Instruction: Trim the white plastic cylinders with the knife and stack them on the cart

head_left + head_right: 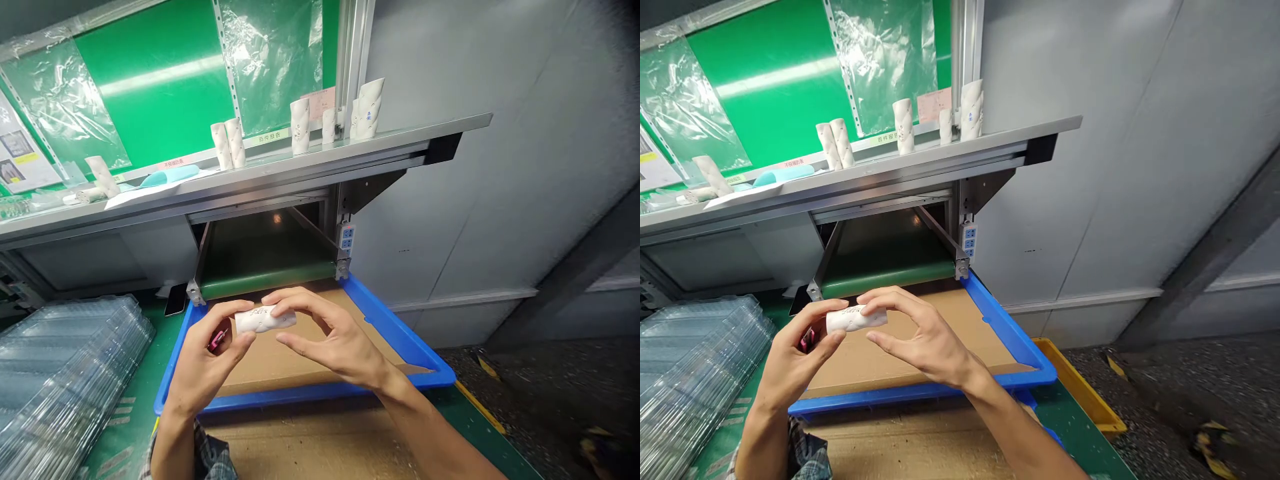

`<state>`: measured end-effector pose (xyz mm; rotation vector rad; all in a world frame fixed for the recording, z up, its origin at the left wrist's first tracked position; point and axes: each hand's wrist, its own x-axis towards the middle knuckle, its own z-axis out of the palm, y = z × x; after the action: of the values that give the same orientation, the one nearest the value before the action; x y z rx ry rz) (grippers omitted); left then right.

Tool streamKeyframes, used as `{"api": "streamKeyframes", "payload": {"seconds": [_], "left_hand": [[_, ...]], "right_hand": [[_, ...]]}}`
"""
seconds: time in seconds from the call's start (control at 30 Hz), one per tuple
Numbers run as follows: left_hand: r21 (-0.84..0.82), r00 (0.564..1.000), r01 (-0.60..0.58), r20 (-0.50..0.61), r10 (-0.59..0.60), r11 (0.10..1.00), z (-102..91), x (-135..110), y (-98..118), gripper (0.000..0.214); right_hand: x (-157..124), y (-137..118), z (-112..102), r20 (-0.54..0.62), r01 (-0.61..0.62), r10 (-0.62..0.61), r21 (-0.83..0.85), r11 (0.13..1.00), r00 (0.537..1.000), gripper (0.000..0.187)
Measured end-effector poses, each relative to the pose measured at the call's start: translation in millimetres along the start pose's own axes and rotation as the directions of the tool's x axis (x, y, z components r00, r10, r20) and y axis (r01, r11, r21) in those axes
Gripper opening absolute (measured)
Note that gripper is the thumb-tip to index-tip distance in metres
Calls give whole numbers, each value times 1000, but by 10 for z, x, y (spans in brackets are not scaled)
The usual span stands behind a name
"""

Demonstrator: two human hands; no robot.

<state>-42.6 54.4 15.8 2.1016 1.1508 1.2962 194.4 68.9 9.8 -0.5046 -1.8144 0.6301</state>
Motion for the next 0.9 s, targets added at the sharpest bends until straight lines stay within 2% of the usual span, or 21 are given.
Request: {"api": "streamKeyframes", "payload": {"seconds": [0.1, 0.17, 0.2, 0.33, 0.43, 0.53, 0.7, 0.9], "left_hand": [[68, 1000, -2, 19, 0, 998, 70, 10, 13, 25], [129, 999, 0, 41, -5, 992, 122, 5, 31, 22], [157, 999, 4, 52, -12, 988, 140, -3, 43, 23], [259, 999, 13, 46, -26, 966, 123, -61, 104, 38], [296, 999, -3, 48, -11, 955, 80, -93, 140, 30], [323, 998, -39, 53, 23, 946, 76, -82, 137, 27], [439, 983, -182, 69, 169, 880, 110, -37, 86, 38], [546, 988, -149, 52, 145, 824, 197, -63, 107, 44]], "right_hand": [[-16, 38, 48, 11, 122, -124, -275, 954, 992, 35], [-31, 84, 90, 50, 198, -197, -448, 872, 979, 32], [-39, 109, 109, 65, 214, -209, -484, 848, 976, 29], [-62, 180, 148, 19, 128, -131, -407, 904, 991, 26], [-55, 170, 148, -21, 77, -90, -342, 936, 996, 29], [-35, 136, 144, -24, 82, -94, -305, 949, 995, 32], [-23, 112, 141, -23, 114, -127, -305, 945, 992, 41], [-28, 79, 102, 67, 126, -111, -323, 938, 992, 43]]}}
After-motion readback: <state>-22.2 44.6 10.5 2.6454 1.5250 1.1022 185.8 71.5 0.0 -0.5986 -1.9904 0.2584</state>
